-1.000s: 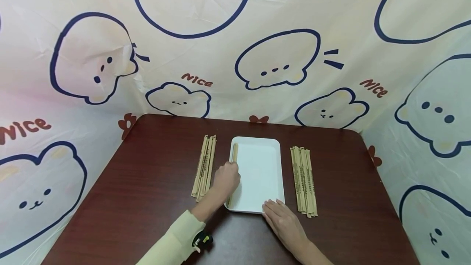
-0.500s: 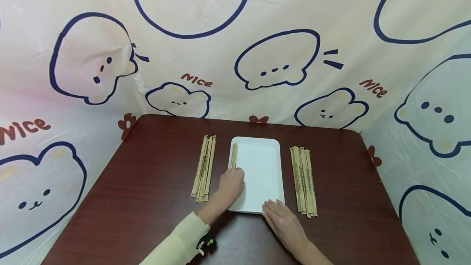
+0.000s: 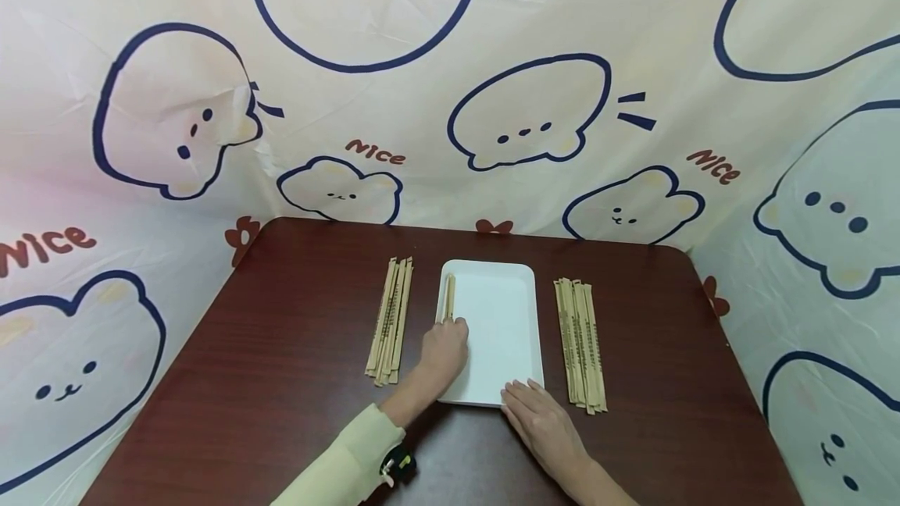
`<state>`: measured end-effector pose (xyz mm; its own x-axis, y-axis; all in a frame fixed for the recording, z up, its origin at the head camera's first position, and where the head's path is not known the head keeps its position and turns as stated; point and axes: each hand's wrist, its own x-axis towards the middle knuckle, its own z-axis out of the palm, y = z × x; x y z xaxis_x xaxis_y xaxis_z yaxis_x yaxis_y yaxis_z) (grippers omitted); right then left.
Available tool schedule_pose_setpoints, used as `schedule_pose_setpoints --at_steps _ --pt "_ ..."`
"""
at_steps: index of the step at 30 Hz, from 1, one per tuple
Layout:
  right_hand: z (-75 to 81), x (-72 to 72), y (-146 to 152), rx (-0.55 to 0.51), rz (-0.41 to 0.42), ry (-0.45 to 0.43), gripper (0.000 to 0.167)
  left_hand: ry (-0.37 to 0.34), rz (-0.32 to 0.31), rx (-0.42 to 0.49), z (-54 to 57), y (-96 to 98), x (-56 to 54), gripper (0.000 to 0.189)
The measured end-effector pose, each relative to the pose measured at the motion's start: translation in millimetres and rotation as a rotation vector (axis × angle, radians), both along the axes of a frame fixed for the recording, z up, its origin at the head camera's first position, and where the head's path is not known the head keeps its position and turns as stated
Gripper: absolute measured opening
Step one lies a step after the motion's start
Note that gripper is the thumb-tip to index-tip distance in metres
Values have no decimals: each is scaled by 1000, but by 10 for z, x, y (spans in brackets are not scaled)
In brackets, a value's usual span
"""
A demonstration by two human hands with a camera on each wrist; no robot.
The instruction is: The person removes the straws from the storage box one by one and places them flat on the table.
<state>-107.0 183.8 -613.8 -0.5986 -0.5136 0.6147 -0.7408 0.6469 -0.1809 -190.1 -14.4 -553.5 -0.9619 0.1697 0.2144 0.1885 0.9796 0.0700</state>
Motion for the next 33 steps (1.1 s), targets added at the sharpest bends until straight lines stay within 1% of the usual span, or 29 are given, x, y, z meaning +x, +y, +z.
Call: schedule_pose_setpoints --at_steps 5,9,14,16,21,29,33 --pt "5 -7 -4 -7 5 11 41 29 6 6 -37 16 -11 6" --pt "3 -9 -7 -12 7 15 40 61 -9 -8 -68 21 -19 4" --pt "1 -5 -9 -12 7 17 41 30 -28 -11 -108 28 -27 2" --pt "0 -6 -9 -12 9 22 41 23 -22 -8 -118 31 -31 6" --pt "0 -10 -7 -11 12 31 42 64 5 -18 -152 34 -49 21" --pt "0 -2 -5 -4 9 11 42 80 10 -16 -186 28 -64 19" --pt "6 -2 -8 -4 7 5 39 64 11 -3 -207 30 -76 17"
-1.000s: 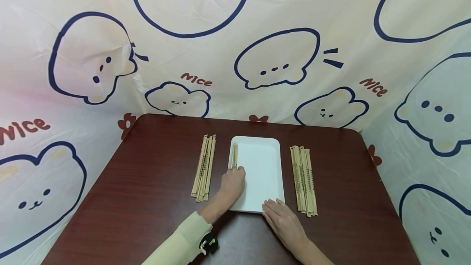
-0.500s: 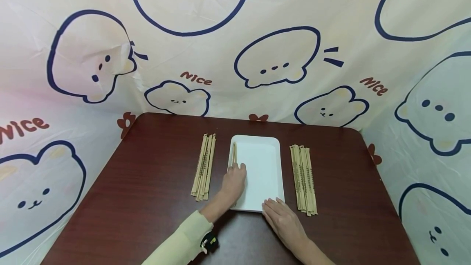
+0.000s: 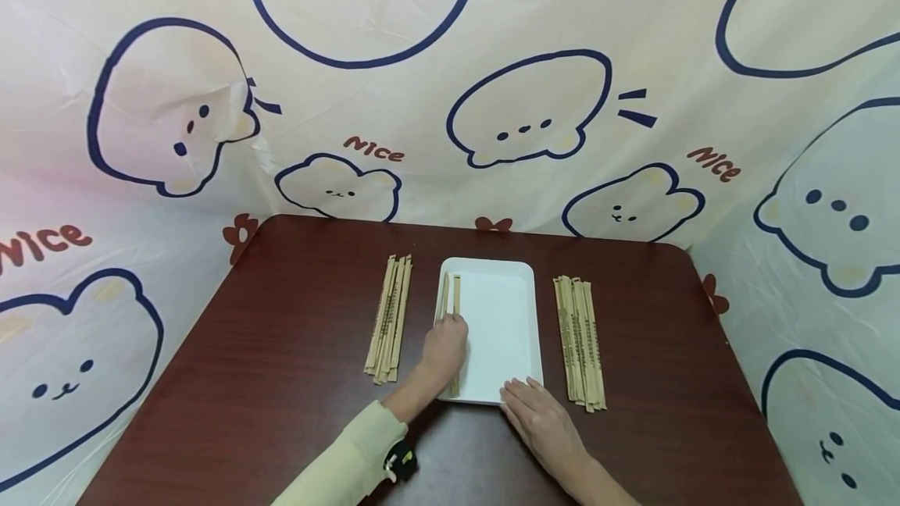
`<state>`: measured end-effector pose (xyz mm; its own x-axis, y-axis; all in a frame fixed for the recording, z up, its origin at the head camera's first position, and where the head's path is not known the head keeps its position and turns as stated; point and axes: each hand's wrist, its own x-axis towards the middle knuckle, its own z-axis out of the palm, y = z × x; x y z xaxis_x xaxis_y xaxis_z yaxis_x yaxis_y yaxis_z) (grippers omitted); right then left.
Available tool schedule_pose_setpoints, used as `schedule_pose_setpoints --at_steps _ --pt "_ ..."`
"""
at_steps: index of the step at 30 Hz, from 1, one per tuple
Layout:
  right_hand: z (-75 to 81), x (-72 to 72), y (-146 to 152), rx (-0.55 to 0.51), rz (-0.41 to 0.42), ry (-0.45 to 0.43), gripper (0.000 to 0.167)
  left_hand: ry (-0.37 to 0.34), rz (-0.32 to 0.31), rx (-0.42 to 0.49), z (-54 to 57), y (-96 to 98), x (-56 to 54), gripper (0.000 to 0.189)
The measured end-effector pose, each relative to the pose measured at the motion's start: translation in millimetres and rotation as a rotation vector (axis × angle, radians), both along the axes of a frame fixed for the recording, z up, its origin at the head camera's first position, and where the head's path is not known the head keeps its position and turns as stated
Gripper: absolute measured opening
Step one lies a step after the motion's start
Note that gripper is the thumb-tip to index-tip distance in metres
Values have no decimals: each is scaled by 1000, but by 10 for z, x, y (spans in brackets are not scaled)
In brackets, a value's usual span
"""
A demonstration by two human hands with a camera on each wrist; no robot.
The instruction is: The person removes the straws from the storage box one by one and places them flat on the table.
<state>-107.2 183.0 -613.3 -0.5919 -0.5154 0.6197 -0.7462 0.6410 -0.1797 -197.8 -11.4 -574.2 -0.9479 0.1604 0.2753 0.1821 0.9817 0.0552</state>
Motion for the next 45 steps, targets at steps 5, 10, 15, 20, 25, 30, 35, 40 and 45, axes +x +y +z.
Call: schedule_pose_setpoints --at_steps 5,10,15,20,25,30,35,40,45 --pt "8 3 -9 -2 3 4 38 -73 7 15 17 -4 3 17" --pt "13 8 -14 2 0 1 39 -163 24 42 61 -4 -2 15" --pt "16 14 -14 9 -5 -16 35 -235 40 46 92 7 -13 11" --pt "11 18 -12 15 -8 -26 27 -230 50 42 83 13 -14 11" --pt "7 20 -12 15 -8 -28 27 -187 27 74 101 -9 2 10" --pt "5 9 -7 16 -5 -11 36 -174 -10 171 145 -51 -4 8" --pt "-4 0 -1 15 -6 6 43 -190 -31 279 208 -110 -38 6" --pt "-4 1 3 17 -11 -2 43 -177 -20 312 289 -187 -87 5" --pt "4 5 0 17 -9 -2 41 -192 13 331 370 -299 -130 5"
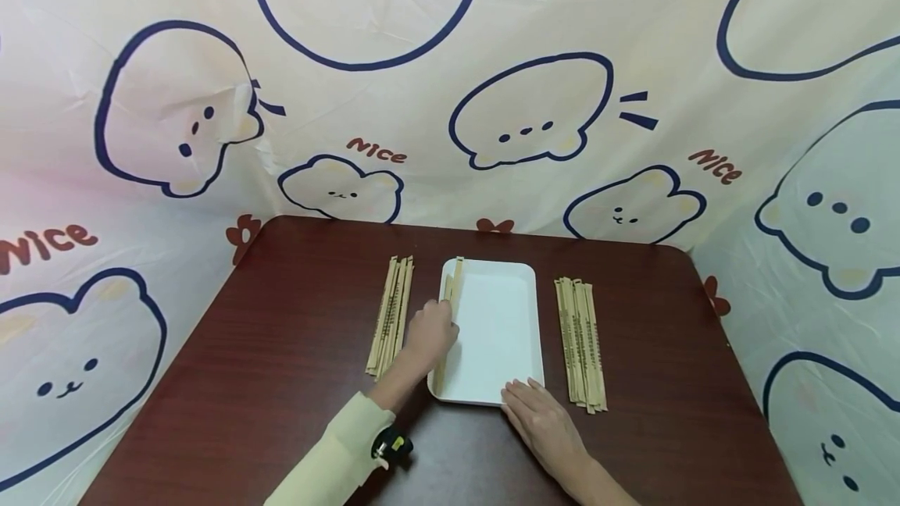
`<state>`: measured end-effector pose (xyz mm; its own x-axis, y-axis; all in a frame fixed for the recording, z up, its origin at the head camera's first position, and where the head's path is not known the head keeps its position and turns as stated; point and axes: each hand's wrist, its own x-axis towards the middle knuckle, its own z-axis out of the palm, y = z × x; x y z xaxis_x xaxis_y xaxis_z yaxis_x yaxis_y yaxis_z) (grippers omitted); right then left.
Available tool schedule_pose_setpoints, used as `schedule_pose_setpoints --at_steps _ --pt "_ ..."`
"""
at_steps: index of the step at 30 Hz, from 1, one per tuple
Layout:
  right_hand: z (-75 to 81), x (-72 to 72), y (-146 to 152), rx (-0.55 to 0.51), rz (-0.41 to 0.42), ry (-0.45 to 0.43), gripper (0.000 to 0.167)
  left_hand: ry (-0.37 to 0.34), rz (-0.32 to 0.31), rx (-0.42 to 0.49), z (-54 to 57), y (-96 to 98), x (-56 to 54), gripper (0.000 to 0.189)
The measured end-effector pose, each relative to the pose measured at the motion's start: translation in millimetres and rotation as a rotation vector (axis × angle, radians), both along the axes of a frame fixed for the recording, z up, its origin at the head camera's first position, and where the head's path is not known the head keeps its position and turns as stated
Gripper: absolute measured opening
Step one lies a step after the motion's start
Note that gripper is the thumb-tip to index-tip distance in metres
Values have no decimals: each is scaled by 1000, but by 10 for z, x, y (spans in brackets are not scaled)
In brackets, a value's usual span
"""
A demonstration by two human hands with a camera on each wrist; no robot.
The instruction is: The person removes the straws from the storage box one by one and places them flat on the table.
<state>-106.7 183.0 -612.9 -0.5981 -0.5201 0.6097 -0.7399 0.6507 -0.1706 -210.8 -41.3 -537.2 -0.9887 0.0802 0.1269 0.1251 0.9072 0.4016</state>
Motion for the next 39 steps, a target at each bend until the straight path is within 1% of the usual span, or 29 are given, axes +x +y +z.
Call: schedule_pose_setpoints --at_steps 4,7,9,10,13,16,19,23,27,33,39 --pt "6 0 -6 -12 18 -2 29 -28 16 14 49 -122 -14 6" --pt "11 1 -9 -20 26 -5 25 -38 12 10 61 -220 -23 5" --pt "13 3 -10 -24 25 -6 25 -35 16 0 53 -286 -28 5" --pt "13 4 -9 -24 23 -6 25 -17 15 -10 46 -318 -31 5" --pt "15 6 -9 -26 22 -6 25 4 31 -9 21 -407 -30 7" --pt "15 7 -9 -24 21 -9 25 8 49 -13 -11 -487 -36 6" --pt "13 3 -9 -26 20 0 27 -3 65 -17 -51 -551 -55 9" --pt "6 -1 -6 -28 20 6 34 -17 86 -19 -105 -612 -77 9" --pt "0 1 -3 -31 22 -1 30 -38 106 -34 -153 -656 -88 2" --pt "-7 1 3 -25 21 -13 24 -45 131 -71 -220 -706 -99 5" --pt "-6 0 4 -18 11 -21 24 -42 137 -76 -228 -726 -104 6"
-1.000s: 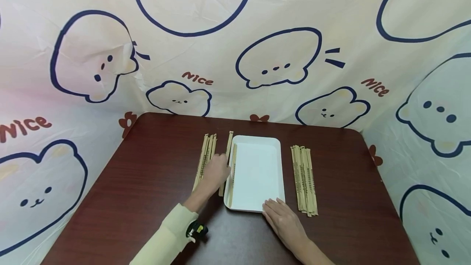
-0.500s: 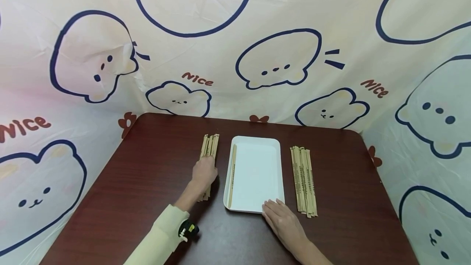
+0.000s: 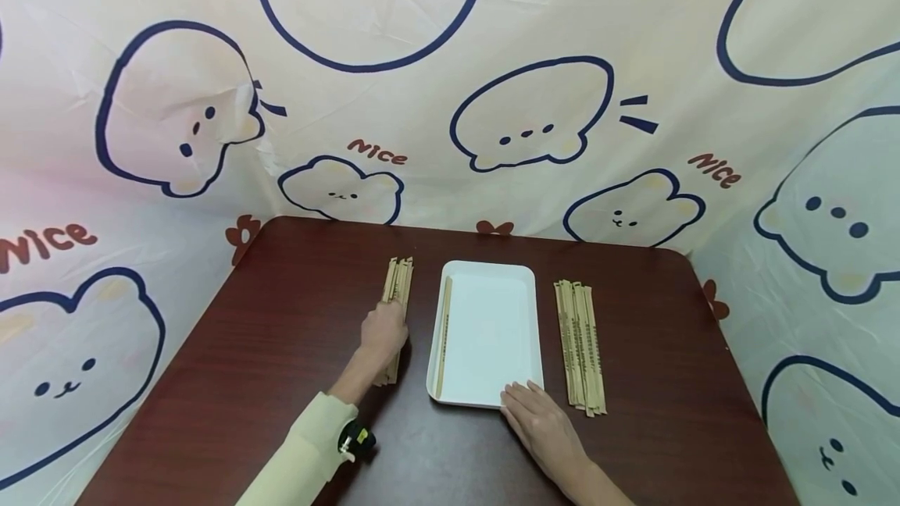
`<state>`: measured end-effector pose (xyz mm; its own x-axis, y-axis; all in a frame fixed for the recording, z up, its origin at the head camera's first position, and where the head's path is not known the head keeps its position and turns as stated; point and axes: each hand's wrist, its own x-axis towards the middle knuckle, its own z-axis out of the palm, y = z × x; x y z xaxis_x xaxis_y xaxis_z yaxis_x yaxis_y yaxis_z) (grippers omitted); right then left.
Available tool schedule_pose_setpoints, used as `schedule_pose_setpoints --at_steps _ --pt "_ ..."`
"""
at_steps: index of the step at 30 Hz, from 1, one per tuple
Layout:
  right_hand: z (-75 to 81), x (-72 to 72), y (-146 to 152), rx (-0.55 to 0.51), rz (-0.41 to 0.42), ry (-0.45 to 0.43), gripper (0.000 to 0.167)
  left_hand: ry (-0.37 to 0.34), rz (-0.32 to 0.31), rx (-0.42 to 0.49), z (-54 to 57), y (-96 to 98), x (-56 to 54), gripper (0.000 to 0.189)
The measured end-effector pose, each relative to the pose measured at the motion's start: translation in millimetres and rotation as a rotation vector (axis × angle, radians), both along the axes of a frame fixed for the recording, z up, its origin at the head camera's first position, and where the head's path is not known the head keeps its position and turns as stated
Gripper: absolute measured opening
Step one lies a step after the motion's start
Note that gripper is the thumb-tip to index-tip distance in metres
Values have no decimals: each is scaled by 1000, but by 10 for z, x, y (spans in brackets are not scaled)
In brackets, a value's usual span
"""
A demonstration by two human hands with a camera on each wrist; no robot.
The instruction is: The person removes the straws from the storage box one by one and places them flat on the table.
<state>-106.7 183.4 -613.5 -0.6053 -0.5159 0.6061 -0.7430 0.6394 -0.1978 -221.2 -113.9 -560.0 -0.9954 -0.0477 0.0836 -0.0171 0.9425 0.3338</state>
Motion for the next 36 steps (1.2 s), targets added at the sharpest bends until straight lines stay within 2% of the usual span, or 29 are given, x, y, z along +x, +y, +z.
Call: schedule_pose_setpoints --at_steps 7,10,13,19,27,32,36 --pt "4 -1 -4 -11 5 12 26 24 12 -11 -8 0 -2 5" --pt "5 2 -1 -8 5 12 29 16 4 -7 19 8 2 5" --pt "6 3 1 -6 5 15 30 41 -19 4 75 49 24 8" --pt "6 -6 1 -10 9 29 26 162 -91 -18 202 232 93 5" --pt "-8 -9 2 -19 13 33 30 149 -130 -48 315 512 168 13" --pt "-4 -12 -2 -18 10 37 32 155 -135 -58 323 641 194 11" --pt "14 -4 -11 -8 0 28 35 188 -155 -93 299 730 224 8"
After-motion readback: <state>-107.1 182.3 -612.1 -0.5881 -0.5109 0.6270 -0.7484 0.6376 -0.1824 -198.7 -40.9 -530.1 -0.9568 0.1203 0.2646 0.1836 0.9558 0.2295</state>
